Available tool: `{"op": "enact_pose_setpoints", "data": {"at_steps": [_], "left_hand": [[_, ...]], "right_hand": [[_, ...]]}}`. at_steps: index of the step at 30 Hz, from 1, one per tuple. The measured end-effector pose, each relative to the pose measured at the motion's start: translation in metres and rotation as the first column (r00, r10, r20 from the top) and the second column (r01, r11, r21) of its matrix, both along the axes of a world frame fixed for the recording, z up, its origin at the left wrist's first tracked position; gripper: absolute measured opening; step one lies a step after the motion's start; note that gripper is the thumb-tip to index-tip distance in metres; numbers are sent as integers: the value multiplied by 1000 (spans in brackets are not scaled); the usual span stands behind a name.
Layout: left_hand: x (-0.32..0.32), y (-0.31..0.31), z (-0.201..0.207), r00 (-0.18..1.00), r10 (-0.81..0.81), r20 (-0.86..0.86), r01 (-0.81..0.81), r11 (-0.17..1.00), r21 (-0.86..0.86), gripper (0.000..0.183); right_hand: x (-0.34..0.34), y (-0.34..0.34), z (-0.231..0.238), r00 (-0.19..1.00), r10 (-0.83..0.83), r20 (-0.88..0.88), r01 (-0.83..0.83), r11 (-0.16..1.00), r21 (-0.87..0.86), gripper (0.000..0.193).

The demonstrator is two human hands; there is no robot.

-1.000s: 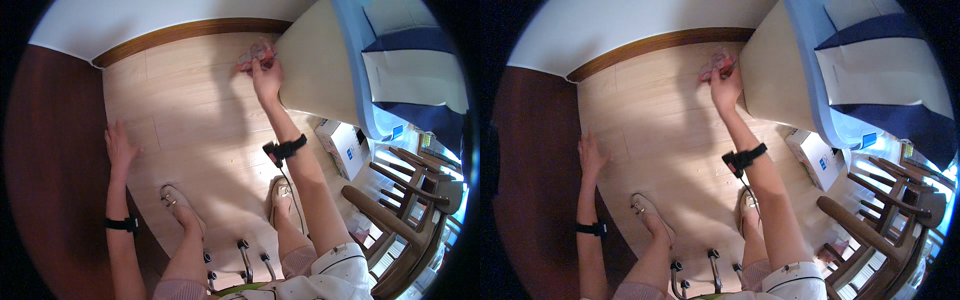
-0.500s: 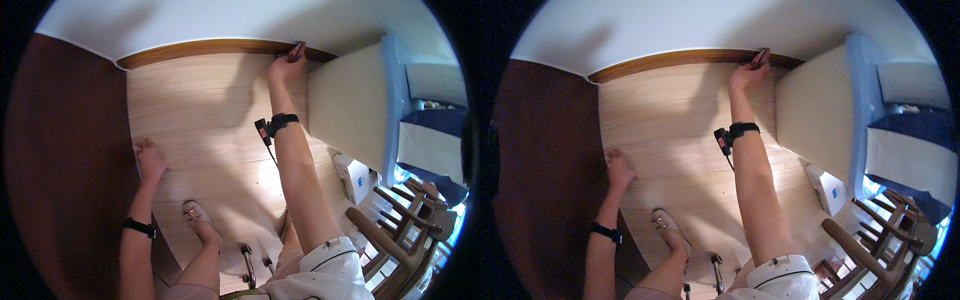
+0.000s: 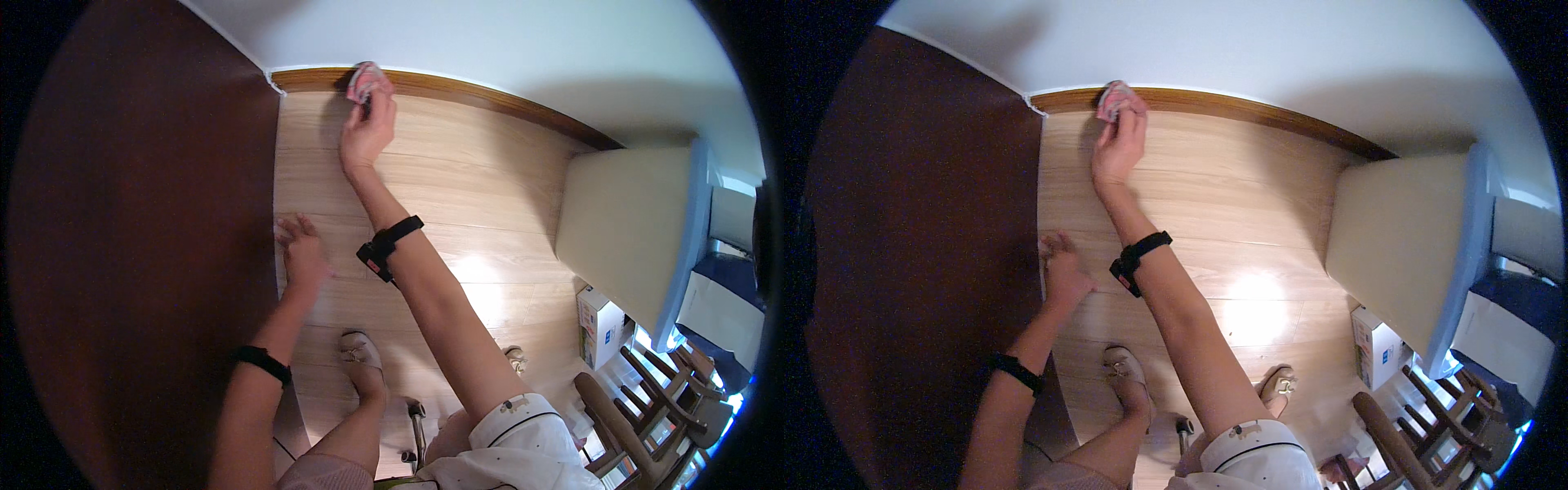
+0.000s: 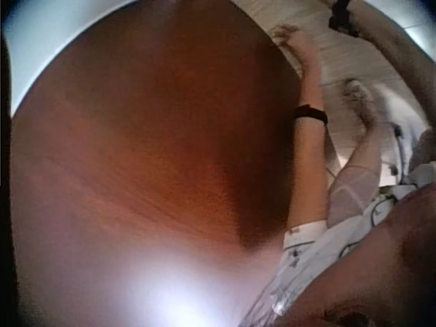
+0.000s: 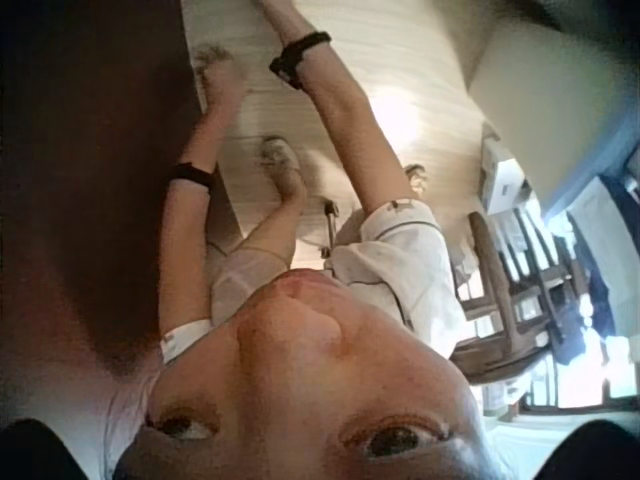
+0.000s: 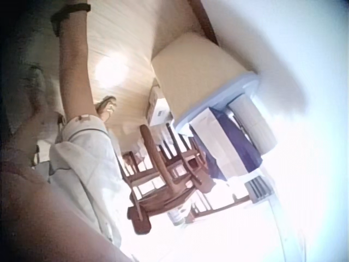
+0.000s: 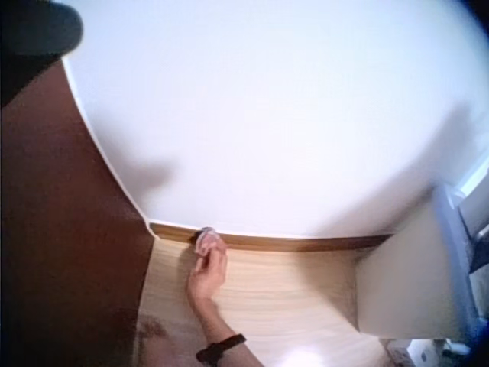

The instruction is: The person wipes the floor and baseboard using a small cloth, moving around a chair and under a table.

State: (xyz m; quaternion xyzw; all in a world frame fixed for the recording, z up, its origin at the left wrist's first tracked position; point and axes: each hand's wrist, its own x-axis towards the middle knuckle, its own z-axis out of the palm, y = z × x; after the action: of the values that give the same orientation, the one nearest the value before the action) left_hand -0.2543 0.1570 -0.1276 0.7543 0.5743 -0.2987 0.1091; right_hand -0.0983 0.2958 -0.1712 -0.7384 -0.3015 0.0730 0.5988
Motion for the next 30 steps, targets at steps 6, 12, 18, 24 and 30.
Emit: {"op": "enact_pose_setpoints", "data": {"at_steps": [6, 12, 18, 24, 30], "left_hand": [[-1, -2, -2, 996, 52, 79, -46, 997, -67, 122], [-1, -10, -12, 963, 153, 220, -160, 987, 18, 102], [5, -7, -11, 925, 124, 358, -169, 981, 96, 104], [1, -4, 3, 998, -57, 22, 57, 998, 17, 124], [11, 5, 20, 994, -98, -53, 95, 994, -60, 127]], "right_hand": [[-52, 24, 6, 974, 180, 138, -194, 976, 101, 35], [-83, 37, 12, 937, 343, 71, -348, 935, 69, 32], [-55, 44, 2, 866, 472, -166, -432, 873, 228, 27], [18, -32, 43, 837, 444, -320, -417, 896, 153, 28], [210, -149, 53, 954, 70, 293, 58, 911, -408, 18]]}}
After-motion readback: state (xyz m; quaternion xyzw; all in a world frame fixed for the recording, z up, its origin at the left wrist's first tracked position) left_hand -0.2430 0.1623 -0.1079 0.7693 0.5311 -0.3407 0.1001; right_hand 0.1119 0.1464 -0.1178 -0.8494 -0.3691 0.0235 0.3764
